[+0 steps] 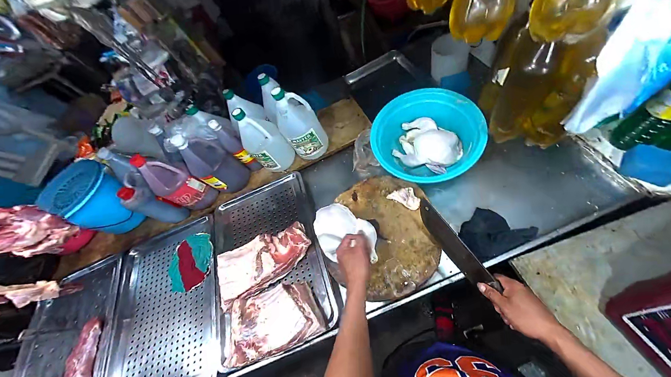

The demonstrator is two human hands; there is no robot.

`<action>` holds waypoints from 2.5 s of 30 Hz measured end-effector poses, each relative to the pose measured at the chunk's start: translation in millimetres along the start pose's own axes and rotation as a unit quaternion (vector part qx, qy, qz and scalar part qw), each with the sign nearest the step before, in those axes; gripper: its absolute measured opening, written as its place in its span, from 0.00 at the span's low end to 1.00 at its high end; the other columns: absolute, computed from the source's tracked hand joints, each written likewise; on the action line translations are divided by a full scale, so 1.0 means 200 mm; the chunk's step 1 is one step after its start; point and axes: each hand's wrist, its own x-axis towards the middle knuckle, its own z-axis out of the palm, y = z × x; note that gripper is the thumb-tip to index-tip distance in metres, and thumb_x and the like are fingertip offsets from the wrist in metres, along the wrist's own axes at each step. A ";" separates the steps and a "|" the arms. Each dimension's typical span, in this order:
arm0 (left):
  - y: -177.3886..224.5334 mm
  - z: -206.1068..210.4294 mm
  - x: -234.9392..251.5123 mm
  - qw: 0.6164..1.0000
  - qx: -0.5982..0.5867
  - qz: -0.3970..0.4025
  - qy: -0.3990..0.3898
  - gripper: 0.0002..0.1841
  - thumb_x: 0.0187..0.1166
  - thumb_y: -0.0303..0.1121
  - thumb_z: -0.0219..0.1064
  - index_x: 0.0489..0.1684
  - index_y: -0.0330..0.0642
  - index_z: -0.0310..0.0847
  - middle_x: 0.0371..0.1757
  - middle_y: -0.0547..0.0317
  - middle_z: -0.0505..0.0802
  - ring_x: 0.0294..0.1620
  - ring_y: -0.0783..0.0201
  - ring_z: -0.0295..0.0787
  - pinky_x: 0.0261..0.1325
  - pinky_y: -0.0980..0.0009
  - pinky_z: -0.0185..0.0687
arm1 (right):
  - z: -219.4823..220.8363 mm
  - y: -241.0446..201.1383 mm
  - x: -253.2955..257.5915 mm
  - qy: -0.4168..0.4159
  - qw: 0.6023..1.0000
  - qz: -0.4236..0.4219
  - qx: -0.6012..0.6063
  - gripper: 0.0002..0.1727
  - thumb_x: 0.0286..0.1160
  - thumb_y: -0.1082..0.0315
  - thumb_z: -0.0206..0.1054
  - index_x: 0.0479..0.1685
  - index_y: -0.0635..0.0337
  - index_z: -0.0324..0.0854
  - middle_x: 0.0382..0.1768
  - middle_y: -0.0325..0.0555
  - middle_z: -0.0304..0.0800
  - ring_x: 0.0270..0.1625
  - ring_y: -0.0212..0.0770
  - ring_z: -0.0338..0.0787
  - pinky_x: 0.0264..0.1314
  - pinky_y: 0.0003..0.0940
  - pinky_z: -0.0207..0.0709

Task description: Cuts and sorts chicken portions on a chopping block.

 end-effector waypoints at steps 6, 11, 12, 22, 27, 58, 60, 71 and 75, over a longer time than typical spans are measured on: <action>0.02 0.43 -0.06 0.925 0.336 0.035 -0.171 0.17 0.78 0.50 0.65 0.51 0.50 0.90 0.44 0.54 0.96 0.50 0.53 0.94 0.58 0.43 0.87 | -0.09 0.03 0.13 -0.072 0.994 0.033 0.081 0.25 0.88 0.44 0.59 0.56 0.59 0.79 0.20 0.46 0.82 0.16 0.43 0.83 0.22 0.44 0.85; 0.07 0.44 0.05 0.971 0.194 0.081 -0.117 0.14 0.78 0.41 0.64 0.31 0.42 0.91 0.32 0.58 0.93 0.36 0.62 0.91 0.46 0.55 0.86 | -0.14 0.06 0.17 -0.105 0.984 0.046 0.138 0.24 0.89 0.46 0.60 0.53 0.61 0.78 0.17 0.46 0.79 0.15 0.43 0.82 0.20 0.41 0.83; 0.12 0.39 0.08 0.988 0.109 0.078 -0.081 0.14 0.78 0.37 0.63 0.25 0.41 0.87 0.26 0.59 0.89 0.30 0.64 0.86 0.39 0.58 0.84 | -0.14 0.07 0.18 -0.105 0.983 0.043 0.144 0.24 0.88 0.46 0.60 0.52 0.61 0.78 0.17 0.46 0.80 0.14 0.43 0.81 0.19 0.42 0.83; -0.27 -0.10 -0.13 0.866 -0.498 0.043 0.018 0.16 0.78 0.39 0.60 0.15 0.57 0.73 0.12 0.68 0.80 0.12 0.69 0.78 0.18 0.71 0.76 | -0.28 -0.22 0.22 -0.065 0.970 -0.118 -0.202 0.27 0.82 0.41 0.63 0.52 0.59 0.85 0.28 0.51 0.89 0.32 0.53 0.91 0.42 0.62 0.84; -0.40 -0.18 -0.16 0.821 -0.566 0.069 0.009 0.16 0.73 0.43 0.71 0.13 0.56 0.77 0.14 0.68 0.81 0.14 0.70 0.80 0.20 0.72 0.78 | -0.39 -0.73 0.36 -0.066 0.886 -0.261 -0.378 0.28 0.82 0.38 0.61 0.56 0.55 0.85 0.27 0.53 0.90 0.33 0.56 0.92 0.37 0.62 0.85; -0.38 -0.07 -0.27 0.727 -0.685 0.044 0.024 0.18 0.73 0.39 0.71 0.10 0.52 0.75 0.14 0.65 0.80 0.14 0.68 0.80 0.19 0.72 0.77 | 0.25 -1.12 0.42 -0.020 0.781 -0.269 -0.564 0.28 0.89 0.40 0.50 0.57 0.55 0.81 0.35 0.51 0.93 0.42 0.56 0.96 0.41 0.54 0.88; -0.38 -0.03 -0.29 0.745 -0.665 0.047 0.026 0.18 0.73 0.36 0.69 0.10 0.52 0.73 0.13 0.66 0.79 0.14 0.69 0.78 0.19 0.72 0.75 | 0.37 -1.20 0.43 -0.033 0.790 -0.268 -0.550 0.29 0.90 0.40 0.49 0.62 0.57 0.80 0.38 0.54 0.93 0.44 0.58 0.96 0.45 0.57 0.87; -0.36 -0.34 -0.25 0.966 -0.225 0.126 -0.007 0.19 0.71 0.33 0.64 0.07 0.51 0.65 0.13 0.69 0.77 0.17 0.72 0.74 0.24 0.71 0.69 | 0.32 -0.72 0.42 0.004 0.905 -0.174 -0.388 0.27 0.88 0.43 0.56 0.58 0.60 0.82 0.33 0.54 0.92 0.40 0.57 0.95 0.46 0.59 0.87; -0.30 -0.44 -0.19 0.966 0.062 0.211 -0.132 0.21 0.70 0.36 0.66 0.05 0.47 0.63 0.10 0.65 0.71 0.15 0.68 0.69 0.22 0.65 0.61 | 0.33 -0.56 0.34 0.011 0.934 -0.146 -0.326 0.26 0.87 0.43 0.58 0.56 0.58 0.84 0.29 0.51 0.92 0.36 0.53 0.95 0.44 0.56 0.87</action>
